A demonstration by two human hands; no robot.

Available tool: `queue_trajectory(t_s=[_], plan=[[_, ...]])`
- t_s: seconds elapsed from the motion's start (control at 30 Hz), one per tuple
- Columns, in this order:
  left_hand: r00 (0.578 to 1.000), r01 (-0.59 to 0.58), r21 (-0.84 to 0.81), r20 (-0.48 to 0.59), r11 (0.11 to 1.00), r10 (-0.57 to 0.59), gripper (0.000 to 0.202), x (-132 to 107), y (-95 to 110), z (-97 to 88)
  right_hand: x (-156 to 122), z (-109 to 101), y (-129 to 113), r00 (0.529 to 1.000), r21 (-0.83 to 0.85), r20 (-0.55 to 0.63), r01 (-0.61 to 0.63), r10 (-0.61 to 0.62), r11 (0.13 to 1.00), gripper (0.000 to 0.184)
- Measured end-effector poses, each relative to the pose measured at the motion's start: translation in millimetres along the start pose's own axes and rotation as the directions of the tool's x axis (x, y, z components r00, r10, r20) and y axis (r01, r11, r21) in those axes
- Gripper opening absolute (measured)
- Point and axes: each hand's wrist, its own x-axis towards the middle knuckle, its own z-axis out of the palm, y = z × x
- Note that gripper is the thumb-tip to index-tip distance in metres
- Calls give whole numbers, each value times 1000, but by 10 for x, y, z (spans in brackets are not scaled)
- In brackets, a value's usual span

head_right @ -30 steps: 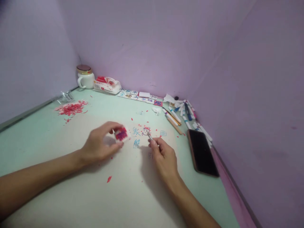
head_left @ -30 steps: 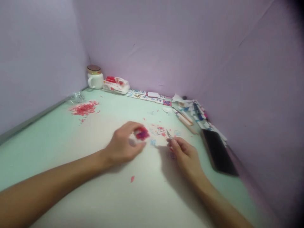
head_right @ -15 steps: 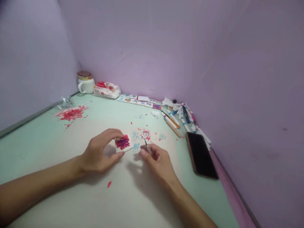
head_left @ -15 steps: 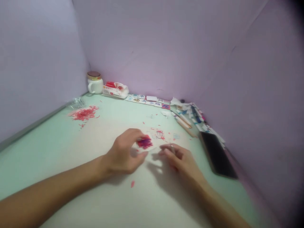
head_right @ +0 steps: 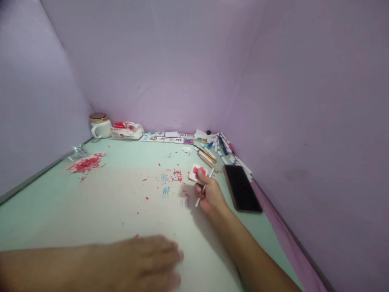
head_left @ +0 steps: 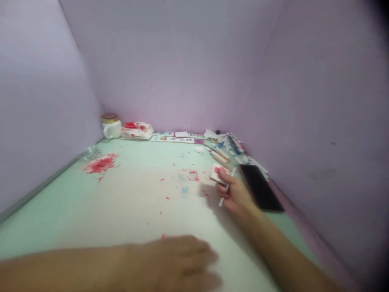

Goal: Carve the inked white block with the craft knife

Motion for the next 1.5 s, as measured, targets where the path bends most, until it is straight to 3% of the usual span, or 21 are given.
queue_trajectory(t_s=[0.1, 0.17, 0.23, 0.3, 0.33, 0.37, 0.4, 0.53, 0.57, 0.63, 0.67, 0.7, 0.73, 0.77, 0.83, 0.9, 1.0, 1.1, 1.2, 1.33, 1.5], plan=[[964, 141, -193, 248, 971, -91, 57, -65, 64, 30, 62, -49, -55, 998, 60, -70, 16, -11, 998, 33], [908, 306, -110, 334, 946, -255, 58, -243, -115, 58, 52, -52, -83, 996, 89, -90, 30, -22, 996, 31], [818, 496, 72, 296, 866, -493, 60, -460, -406, 39, 25, -42, -125, 994, 112, -101, 53, -42, 992, 31], [640, 722, 264, 100, 640, -762, 56, -585, -664, -22, 0, -32, -185, 991, 133, -111, 86, -71, 987, 32], [572, 777, 316, 9, 545, -820, 57, -574, -737, -48, -11, -30, -219, 989, 144, -117, 104, -88, 984, 33], [553, 788, 343, -29, 511, -832, 59, -499, -764, -56, -20, -31, -254, 987, 155, -124, 124, -106, 980, 34], [582, 763, 353, -9, 542, -813, 60, -363, -748, -37, -28, -34, -287, 983, 166, -133, 145, -123, 975, 35], [781, 589, 205, 104, 782, -616, 67, 502, -535, 288, -46, -59, -398, 967, 197, -177, 216, -183, 956, 40], [791, 585, 176, 92, 792, -605, 69, 686, -530, 385, -45, -65, -416, 963, 200, -187, 229, -193, 953, 42], [748, 649, 166, 43, 743, -663, 68, 885, -642, 520, -32, -76, -432, 956, 207, -206, 251, -209, 946, 44], [707, 695, 182, 6, 696, -707, 66, 891, -753, 543, -22, -79, -424, 953, 211, -214, 260, -215, 942, 45], [631, 765, 220, -74, 605, -772, 65, 844, -887, 529, -11, -80, -401, 951, 217, -221, 262, -215, 940, 46], [503, 851, 264, -165, 454, -848, 66, 763, -1032, 481, -2, -77, -362, 952, 219, -226, 257, -208, 941, 47], [427, 890, 277, -228, 362, -875, 65, 667, -1178, 400, 3, -68, -305, 956, 216, -223, 240, -192, 946, 48], [362, 916, 294, -311, 273, -879, 58, 512, -1453, 167, -4, -30, -141, 973, 180, -199, 151, -114, 972, 49], [391, 907, 304, -347, 292, -852, 48, 491, -1709, -95, -34, 31, 59, 993, 114, -119, -4, 17, 994, 51], [434, 895, 266, -328, 359, -839, 32, 695, -2104, -380, -86, 115, 315, 985, 45, -68, -157, 160, 987, 56], [450, 892, 199, -297, 406, -842, 32, 950, -2491, -442, -102, 145, 405, 976, -17, -76, -205, 203, 979, 61], [481, 877, 138, -263, 461, -836, 32, 1078, -2761, -348, -90, 139, 369, 972, -17, -78, -222, 220, 975, 63], [479, 874, 62, -281, 482, -832, 31, 1045, -2884, -247, -79, 122, 340, 975, 5, -72, -210, 210, 978, 60], [379, 911, -9, -379, 413, -844, 32, 866, -2765, -387, -45, 66, 246, 988, 41, -138, -59, 64, 997, 52]])
